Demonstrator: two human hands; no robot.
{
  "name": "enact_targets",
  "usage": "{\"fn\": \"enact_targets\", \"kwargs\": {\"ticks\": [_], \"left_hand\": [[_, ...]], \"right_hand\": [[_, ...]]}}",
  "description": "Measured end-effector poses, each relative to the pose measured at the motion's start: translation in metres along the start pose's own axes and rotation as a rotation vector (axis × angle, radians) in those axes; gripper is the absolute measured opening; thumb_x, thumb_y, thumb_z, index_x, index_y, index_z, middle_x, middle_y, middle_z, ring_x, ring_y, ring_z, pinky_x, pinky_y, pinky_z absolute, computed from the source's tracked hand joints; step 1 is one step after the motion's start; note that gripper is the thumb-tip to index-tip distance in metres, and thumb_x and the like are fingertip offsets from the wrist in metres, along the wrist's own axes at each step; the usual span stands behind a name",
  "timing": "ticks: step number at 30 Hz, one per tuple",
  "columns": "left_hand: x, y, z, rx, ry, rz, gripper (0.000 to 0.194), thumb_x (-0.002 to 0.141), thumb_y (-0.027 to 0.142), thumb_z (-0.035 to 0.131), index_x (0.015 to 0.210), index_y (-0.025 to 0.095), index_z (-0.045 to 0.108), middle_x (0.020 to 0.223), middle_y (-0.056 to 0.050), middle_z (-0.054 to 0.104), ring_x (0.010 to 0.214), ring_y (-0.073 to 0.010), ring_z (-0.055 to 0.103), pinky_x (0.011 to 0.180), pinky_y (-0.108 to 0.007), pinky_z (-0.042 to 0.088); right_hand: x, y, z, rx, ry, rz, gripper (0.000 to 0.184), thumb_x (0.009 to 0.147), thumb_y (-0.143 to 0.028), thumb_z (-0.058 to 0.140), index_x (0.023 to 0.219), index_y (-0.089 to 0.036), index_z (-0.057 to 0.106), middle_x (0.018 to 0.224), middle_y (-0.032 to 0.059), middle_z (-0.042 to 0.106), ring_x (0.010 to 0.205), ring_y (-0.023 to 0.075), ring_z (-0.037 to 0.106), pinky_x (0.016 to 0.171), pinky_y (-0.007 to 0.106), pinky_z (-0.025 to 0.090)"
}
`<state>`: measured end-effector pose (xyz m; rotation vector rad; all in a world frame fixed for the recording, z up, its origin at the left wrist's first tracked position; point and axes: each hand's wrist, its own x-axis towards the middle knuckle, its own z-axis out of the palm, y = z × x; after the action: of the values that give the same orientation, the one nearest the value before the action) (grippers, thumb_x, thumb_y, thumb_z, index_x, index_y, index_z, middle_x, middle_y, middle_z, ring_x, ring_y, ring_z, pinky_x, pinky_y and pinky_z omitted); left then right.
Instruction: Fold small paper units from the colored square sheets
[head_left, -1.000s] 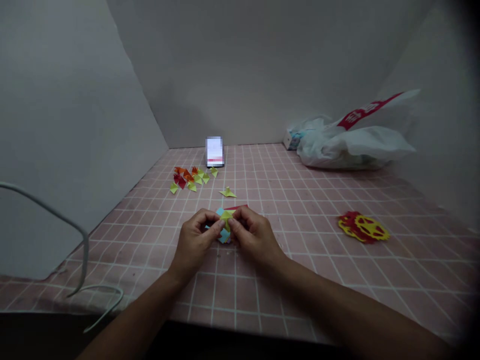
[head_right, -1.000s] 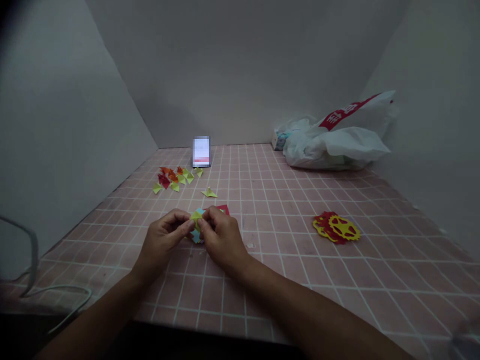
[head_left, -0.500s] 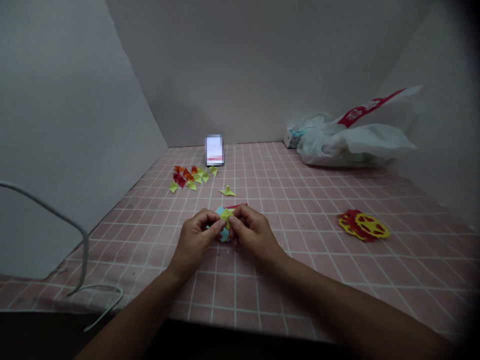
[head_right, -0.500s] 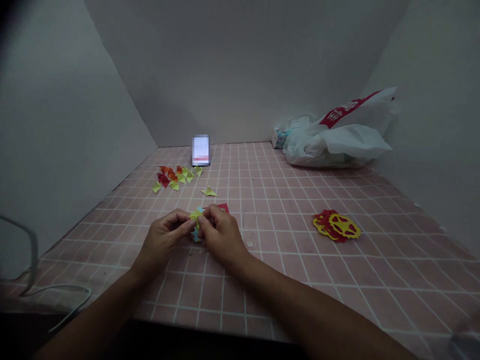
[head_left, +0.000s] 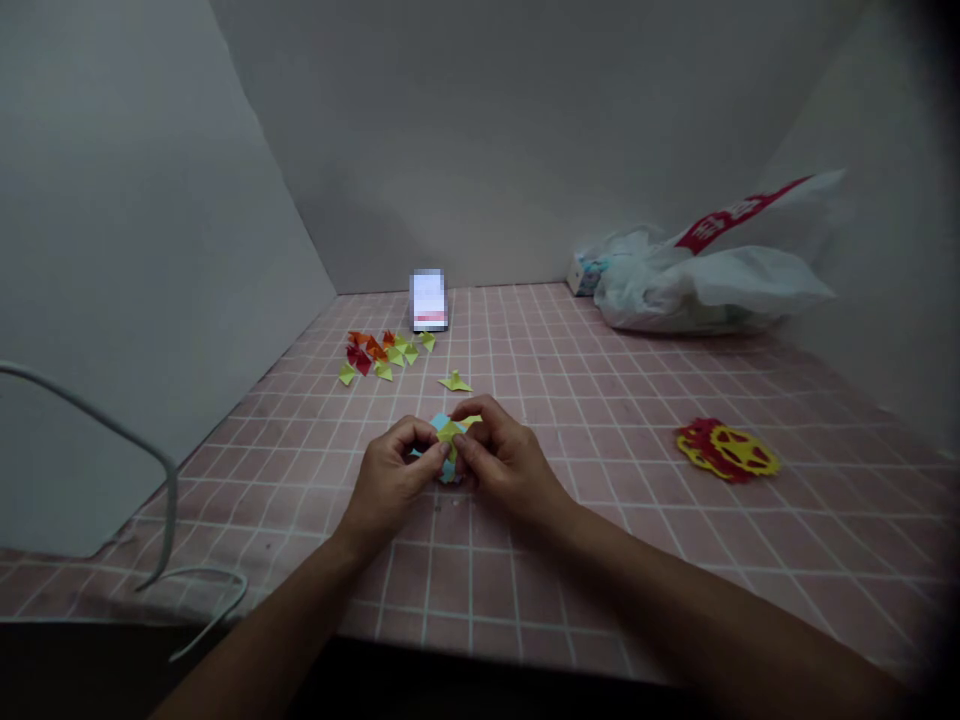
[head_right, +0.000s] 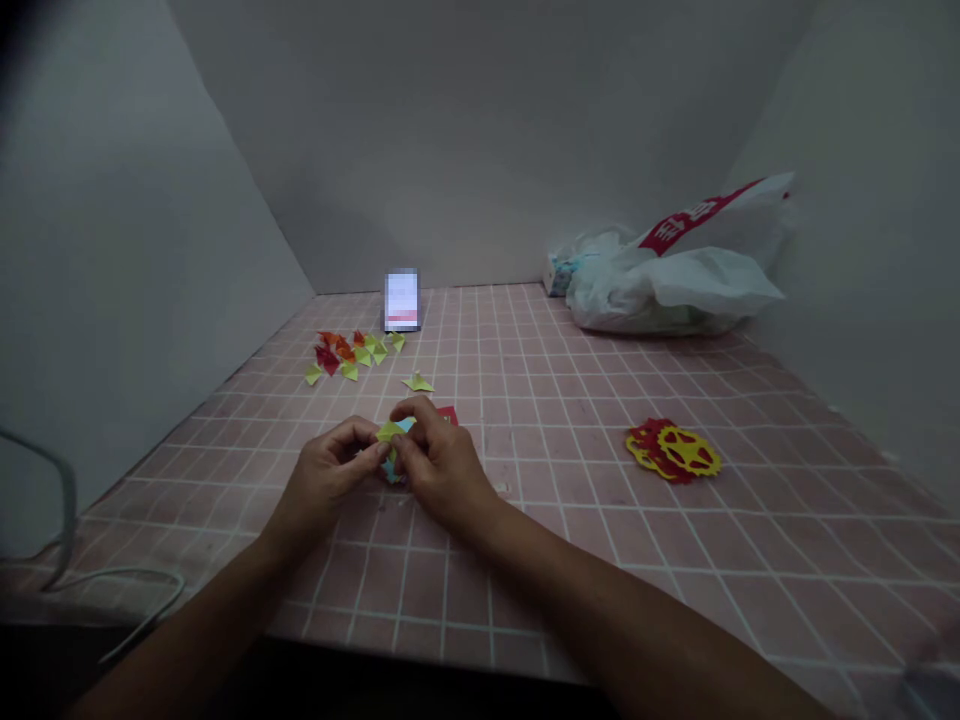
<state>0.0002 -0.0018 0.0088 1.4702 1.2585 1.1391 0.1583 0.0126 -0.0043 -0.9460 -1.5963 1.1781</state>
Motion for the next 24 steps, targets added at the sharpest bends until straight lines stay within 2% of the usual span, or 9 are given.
{"fn": "enact_targets", "kwargs": {"ticks": [4,11,15,20,24], "left_hand": [[0.0006,0.0,-0.0005,0.014,0.001,-0.012,0.017,0.08,0.03,0.067,0.072,0.016,0.061,0.073,-0.001,0.059,0.068,-0.0138,0.056,0.066,-0.027,0.046],[0.0018,-0.0018,-0.0017,0.021,0.001,-0.017,0.016,0.079,0.03,0.067,0.072,0.016,0.061,0.072,-0.001,0.058,0.068,-0.0137,0.056,0.065,-0.027,0.047],[0.0023,-0.0028,-0.0016,0.013,0.007,-0.025,0.016,0.079,0.03,0.068,0.072,0.016,0.061,0.072,0.0,0.058,0.068,-0.0131,0.055,0.065,-0.026,0.046],[0.0021,-0.0029,-0.0019,0.007,0.017,-0.024,0.016,0.079,0.03,0.069,0.074,0.016,0.061,0.074,0.0,0.059,0.069,-0.0132,0.055,0.067,-0.026,0.046],[0.0013,-0.0044,-0.0035,-0.041,-0.02,-0.031,0.02,0.085,0.035,0.063,0.081,0.016,0.064,0.076,-0.001,0.061,0.07,-0.0134,0.056,0.067,-0.026,0.047]], "right_hand": [[0.0029,0.0009,-0.0035,-0.053,0.027,-0.056,0.013,0.089,-0.018,0.052,0.1,-0.024,0.053,0.067,-0.0044,0.055,0.059,0.0116,0.053,0.057,0.024,0.042],[0.0046,-0.0023,-0.0052,-0.2,-0.052,-0.181,0.011,0.087,-0.011,0.051,0.089,-0.02,0.056,0.078,-0.0005,0.058,0.069,0.0122,0.056,0.065,0.026,0.042],[0.0055,-0.0029,-0.0062,-0.265,-0.039,-0.196,0.01,0.086,-0.01,0.052,0.091,-0.019,0.055,0.082,0.0008,0.06,0.071,0.0129,0.056,0.066,0.027,0.041],[0.0062,-0.0046,-0.0069,-0.298,-0.035,-0.189,0.011,0.086,-0.008,0.052,0.081,-0.018,0.053,0.078,0.0004,0.059,0.069,0.0126,0.054,0.064,0.026,0.04],[0.0062,-0.0057,-0.0075,-0.291,-0.02,-0.169,0.012,0.087,-0.009,0.051,0.08,-0.018,0.053,0.075,-0.0004,0.058,0.066,0.012,0.052,0.063,0.025,0.038]]}}
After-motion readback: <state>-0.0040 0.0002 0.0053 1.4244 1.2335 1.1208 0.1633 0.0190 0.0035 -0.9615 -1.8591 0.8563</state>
